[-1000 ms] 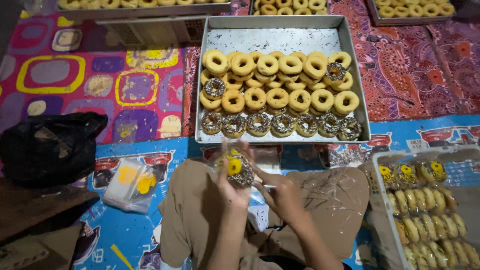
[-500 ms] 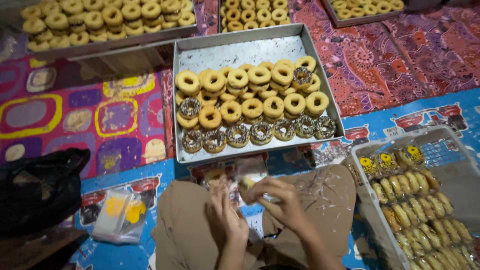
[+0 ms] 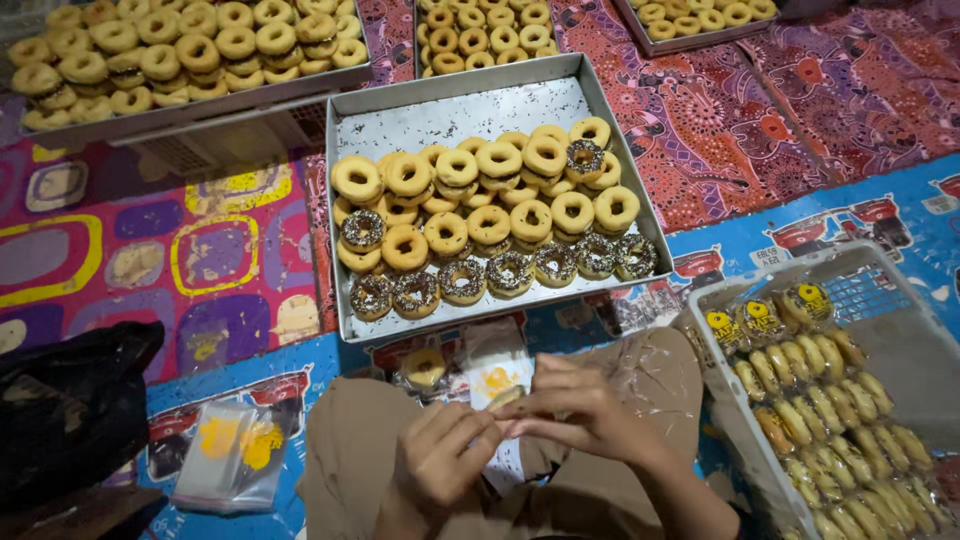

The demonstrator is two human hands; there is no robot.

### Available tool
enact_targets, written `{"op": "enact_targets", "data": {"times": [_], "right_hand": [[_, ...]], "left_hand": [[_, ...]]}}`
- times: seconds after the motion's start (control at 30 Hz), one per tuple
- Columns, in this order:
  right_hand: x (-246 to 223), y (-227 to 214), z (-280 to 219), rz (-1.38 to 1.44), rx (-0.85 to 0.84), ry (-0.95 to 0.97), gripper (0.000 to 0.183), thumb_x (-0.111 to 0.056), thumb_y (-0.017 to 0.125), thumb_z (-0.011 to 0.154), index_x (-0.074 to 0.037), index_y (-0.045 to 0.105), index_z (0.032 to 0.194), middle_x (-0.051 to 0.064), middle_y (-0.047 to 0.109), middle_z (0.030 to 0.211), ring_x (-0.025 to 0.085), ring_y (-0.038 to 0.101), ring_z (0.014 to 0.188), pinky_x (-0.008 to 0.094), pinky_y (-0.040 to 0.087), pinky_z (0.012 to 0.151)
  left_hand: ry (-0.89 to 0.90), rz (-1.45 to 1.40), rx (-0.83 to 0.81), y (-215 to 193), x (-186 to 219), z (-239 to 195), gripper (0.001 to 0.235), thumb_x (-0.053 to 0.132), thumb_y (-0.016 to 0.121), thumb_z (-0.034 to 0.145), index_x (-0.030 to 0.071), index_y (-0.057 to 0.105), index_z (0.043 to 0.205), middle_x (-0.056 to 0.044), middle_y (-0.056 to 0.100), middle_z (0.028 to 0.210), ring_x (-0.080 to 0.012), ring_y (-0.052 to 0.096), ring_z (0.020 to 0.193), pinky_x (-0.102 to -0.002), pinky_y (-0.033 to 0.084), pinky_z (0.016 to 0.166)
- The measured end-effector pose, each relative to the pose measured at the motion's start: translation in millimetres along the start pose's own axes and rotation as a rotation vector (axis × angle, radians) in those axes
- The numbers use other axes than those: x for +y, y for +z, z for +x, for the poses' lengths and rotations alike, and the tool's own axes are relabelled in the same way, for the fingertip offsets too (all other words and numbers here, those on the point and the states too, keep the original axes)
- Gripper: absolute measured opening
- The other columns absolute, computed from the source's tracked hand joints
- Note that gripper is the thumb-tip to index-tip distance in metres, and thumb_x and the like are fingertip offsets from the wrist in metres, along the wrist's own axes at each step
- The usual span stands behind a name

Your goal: The person sits on the floor and repeatedly picks donuts from a metal tray, places them into small plastic bags, and arranges the packaged donuts into a white crate. The process is continuous and repetitive, with the person handling donuts one at a time.

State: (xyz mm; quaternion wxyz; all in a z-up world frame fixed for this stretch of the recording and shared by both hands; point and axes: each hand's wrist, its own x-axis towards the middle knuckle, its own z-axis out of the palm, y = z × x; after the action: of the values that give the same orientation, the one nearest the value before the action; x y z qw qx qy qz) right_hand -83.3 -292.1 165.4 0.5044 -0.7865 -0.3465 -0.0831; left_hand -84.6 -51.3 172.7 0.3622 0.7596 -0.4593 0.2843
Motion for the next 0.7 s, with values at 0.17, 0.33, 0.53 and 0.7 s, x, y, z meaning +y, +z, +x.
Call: {"op": "enact_targets", "data": {"times": [0.17, 0.33, 0.53, 0.7], "right_hand": [[13.9, 24.7, -9.9, -0.340, 0.208, -0.374, 0.016, -0.028, 0.084, 0.084, -0.023, 0.082, 0.099, -0.009, 0.065, 0.088, 0.016, 0.053, 0.089, 0.038, 0.042, 0.083], [57.4, 42.1, -43.1, -0.912, 0.196, -0.604, 0.028, -0.030, 0.075, 0.087, -0.015, 0.077, 0.111, -0.002, 0.068, 0.100, 0.018, 0.053, 0.101, 0.046, 0.039, 0.087], [89.2, -3.4, -39.7, -0.642, -0.445, 0.078, 0.049, -0.021, 0.073, 0.082, -0.004, 0.064, 0.127, 0.015, 0.064, 0.115, 0.032, 0.059, 0.111, 0.052, 0.044, 0.093], [67.6, 70.6, 6.2, 0.274, -0.271, 0.160, 0.073, -0.015, 0.083, 0.079, 0.005, 0.053, 0.143, 0.022, 0.061, 0.137, 0.039, 0.062, 0.121, 0.048, 0.045, 0.101]], "left_hand": [[-0.086, -0.024, 0.124, -7.5, 12.8, 8.3, 0.018, 0.003, 0.082, 0.084, -0.003, 0.070, 0.097, -0.007, 0.072, 0.093, -0.0227, 0.068, 0.080, -0.035, 0.054, 0.064], [-0.041, 0.135, 0.033, -31.6, 9.6, -0.8, 0.026, 0.013, 0.078, 0.079, -0.002, 0.080, 0.100, -0.005, 0.074, 0.094, -0.0235, 0.069, 0.084, -0.036, 0.050, 0.067], [-0.510, -0.331, 0.294, -52.7, -10.0, -34.6, 0.019, 0.010, 0.053, 0.102, 0.000, 0.067, 0.112, -0.019, 0.060, 0.123, -0.0328, 0.067, 0.119, -0.042, 0.055, 0.099], [-1.185, -0.565, 0.470, 2.5, -41.7, -62.4, 0.014, 0.011, 0.065, 0.101, -0.002, 0.066, 0.107, -0.010, 0.067, 0.095, -0.0181, 0.066, 0.081, -0.030, 0.055, 0.069]]}}
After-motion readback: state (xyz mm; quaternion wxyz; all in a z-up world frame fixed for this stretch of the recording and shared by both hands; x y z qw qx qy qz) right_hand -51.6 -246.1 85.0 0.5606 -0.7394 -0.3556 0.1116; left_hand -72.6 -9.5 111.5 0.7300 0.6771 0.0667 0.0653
